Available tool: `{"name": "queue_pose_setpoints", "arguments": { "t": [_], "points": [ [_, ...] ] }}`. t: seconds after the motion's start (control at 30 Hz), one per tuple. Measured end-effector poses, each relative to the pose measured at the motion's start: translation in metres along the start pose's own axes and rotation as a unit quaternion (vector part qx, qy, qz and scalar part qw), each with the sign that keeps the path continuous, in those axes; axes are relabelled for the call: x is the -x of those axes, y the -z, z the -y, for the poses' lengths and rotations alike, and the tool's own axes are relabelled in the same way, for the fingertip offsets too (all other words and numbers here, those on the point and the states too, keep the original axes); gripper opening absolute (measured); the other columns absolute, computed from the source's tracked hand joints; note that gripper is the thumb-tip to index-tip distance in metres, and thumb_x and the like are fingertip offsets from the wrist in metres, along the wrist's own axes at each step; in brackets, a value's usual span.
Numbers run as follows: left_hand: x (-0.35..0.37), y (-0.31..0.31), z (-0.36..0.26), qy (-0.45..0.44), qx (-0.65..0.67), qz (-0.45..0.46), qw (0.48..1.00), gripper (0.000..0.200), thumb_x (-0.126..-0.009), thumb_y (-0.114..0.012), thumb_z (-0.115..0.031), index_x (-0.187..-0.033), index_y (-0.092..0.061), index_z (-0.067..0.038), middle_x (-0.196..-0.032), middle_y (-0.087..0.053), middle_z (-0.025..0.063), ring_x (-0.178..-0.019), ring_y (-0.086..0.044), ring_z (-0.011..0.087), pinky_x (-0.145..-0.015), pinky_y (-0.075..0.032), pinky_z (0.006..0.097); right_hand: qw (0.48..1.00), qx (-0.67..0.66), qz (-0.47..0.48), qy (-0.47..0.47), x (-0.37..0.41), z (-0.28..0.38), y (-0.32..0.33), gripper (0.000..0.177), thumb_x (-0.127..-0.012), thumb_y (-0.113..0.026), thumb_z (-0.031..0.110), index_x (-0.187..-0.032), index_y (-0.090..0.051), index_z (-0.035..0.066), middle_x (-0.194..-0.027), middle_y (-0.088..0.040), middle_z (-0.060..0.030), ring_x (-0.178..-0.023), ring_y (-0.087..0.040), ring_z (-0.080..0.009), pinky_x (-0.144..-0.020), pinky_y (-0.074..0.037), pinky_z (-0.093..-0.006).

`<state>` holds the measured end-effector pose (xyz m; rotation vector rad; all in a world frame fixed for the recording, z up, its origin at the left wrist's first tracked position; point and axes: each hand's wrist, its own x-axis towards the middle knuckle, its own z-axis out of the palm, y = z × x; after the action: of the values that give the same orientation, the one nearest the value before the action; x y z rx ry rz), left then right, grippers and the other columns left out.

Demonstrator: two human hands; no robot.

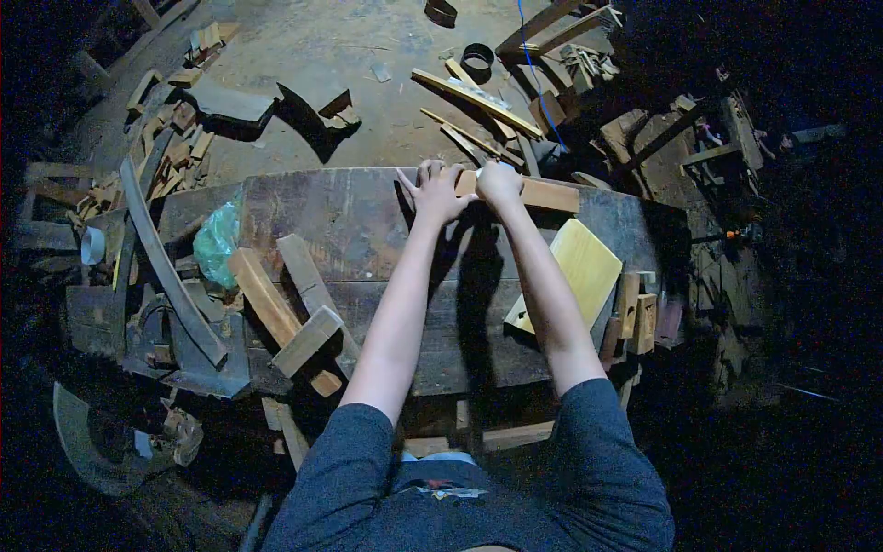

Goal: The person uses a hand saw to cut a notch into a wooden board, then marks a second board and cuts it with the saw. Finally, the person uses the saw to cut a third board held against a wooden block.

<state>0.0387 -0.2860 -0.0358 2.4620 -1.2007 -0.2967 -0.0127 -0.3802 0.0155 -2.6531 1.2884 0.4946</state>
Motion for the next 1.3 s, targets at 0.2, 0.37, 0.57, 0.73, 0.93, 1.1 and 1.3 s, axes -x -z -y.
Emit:
{"name": "queue_pose_setpoints", "arguments": {
  "t": [0.2,0.37,0.57,0.73,0.93,1.1,1.3],
  "points": [
    [0.001,0.002,-0.002,0.013,0.005,0.01,1.0,0.06,-0.058,-0.052,-0.057,-0.107,-0.043,-0.024,-0.112,-0.034,0.0043,-0.113,-0.02,0.0228,-0.084,0.0,0.0651,0.993,-0.039,-0.082,0.08,0.075,-0.042,-0.018,0.018,-0.065,-0.049,0.009,-0.083,-0.051,0.006,-0.065,-0.056,-0.0135,-0.061,-0.057,-0.029,-0.053,-0.045,-0.0395],
    [0.004,-0.001,0.0,-0.005,0.003,0.015,1.0,0.062,-0.059,-0.051,-0.058,-0.109,-0.042,-0.024,-0.114,-0.034,0.003,-0.115,-0.017,0.0222,-0.086,0.003,0.0621,0.984,-0.167,-0.057,0.035,0.177,-0.067,-0.02,0.051,-0.066,-0.047,0.009,-0.116,-0.035,0.014,-0.066,-0.054,-0.0206,-0.061,-0.053,-0.0367,-0.056,-0.042,-0.0436],
    [0.041,0.008,0.005,-0.064,0.013,-0.201,0.977,0.063,-0.065,-0.048,-0.055,-0.117,-0.034,-0.023,-0.121,-0.024,0.0067,-0.118,-0.01,0.0244,-0.09,0.001,0.057,0.866,-0.402,-0.298,-0.006,0.252,-0.1,-0.065,0.042,-0.072,-0.045,0.015,-0.113,-0.039,0.009,-0.069,-0.053,-0.022,-0.063,-0.053,-0.0356,-0.056,-0.042,-0.0398],
    [0.132,0.084,0.013,-0.157,0.083,-0.114,0.978,0.022,-0.069,-0.056,-0.029,-0.082,-0.057,-0.011,-0.11,-0.038,0.0089,-0.111,-0.024,0.0258,-0.093,-0.011,0.0464,0.836,-0.465,-0.282,-0.07,0.284,-0.109,-0.137,0.022,-0.077,-0.044,0.014,-0.092,-0.046,-0.002,-0.064,-0.053,-0.0113,-0.052,-0.054,-0.0205,-0.044,-0.041,-0.0278],
    [0.292,0.113,0.079,-0.089,0.222,-0.105,0.965,0.015,-0.067,-0.059,-0.017,-0.059,-0.057,-0.004,-0.088,-0.053,0.0057,-0.092,-0.043,0.0241,-0.082,-0.03,0.0328,0.745,-0.613,-0.258,-0.043,0.305,-0.097,-0.112,0.016,-0.08,-0.041,0.019,-0.081,-0.046,0.004,-0.049,-0.042,0.0002,-0.039,-0.041,-0.0078,-0.034,-0.032,-0.0216],
    [0.385,0.129,0.118,-0.009,0.173,-0.135,0.976,0.01,-0.067,-0.058,-0.014,-0.068,-0.056,-0.005,-0.089,-0.053,0.0079,-0.086,-0.046,0.0236,-0.079,-0.032,0.0326,0.682,-0.717,-0.141,-0.043,0.36,-0.061,-0.095,0.015,-0.08,-0.043,0.017,-0.075,-0.046,0.004,-0.049,-0.041,0.0006,-0.038,-0.039,-0.0062,-0.034,-0.033,-0.0214],
    [0.379,0.146,0.109,0.027,0.072,-0.183,0.98,0.036,-0.066,-0.059,-0.018,-0.095,-0.046,-0.004,-0.09,-0.047,0.0127,-0.09,-0.042,0.0288,-0.077,-0.035,0.0346,0.809,-0.573,-0.134,0.007,0.413,-0.016,-0.142,0.013,-0.079,-0.046,0.015,-0.081,-0.05,0.003,-0.055,-0.04,0.002,-0.049,-0.037,-0.0047,-0.045,-0.031,-0.0208]
  ]
}}
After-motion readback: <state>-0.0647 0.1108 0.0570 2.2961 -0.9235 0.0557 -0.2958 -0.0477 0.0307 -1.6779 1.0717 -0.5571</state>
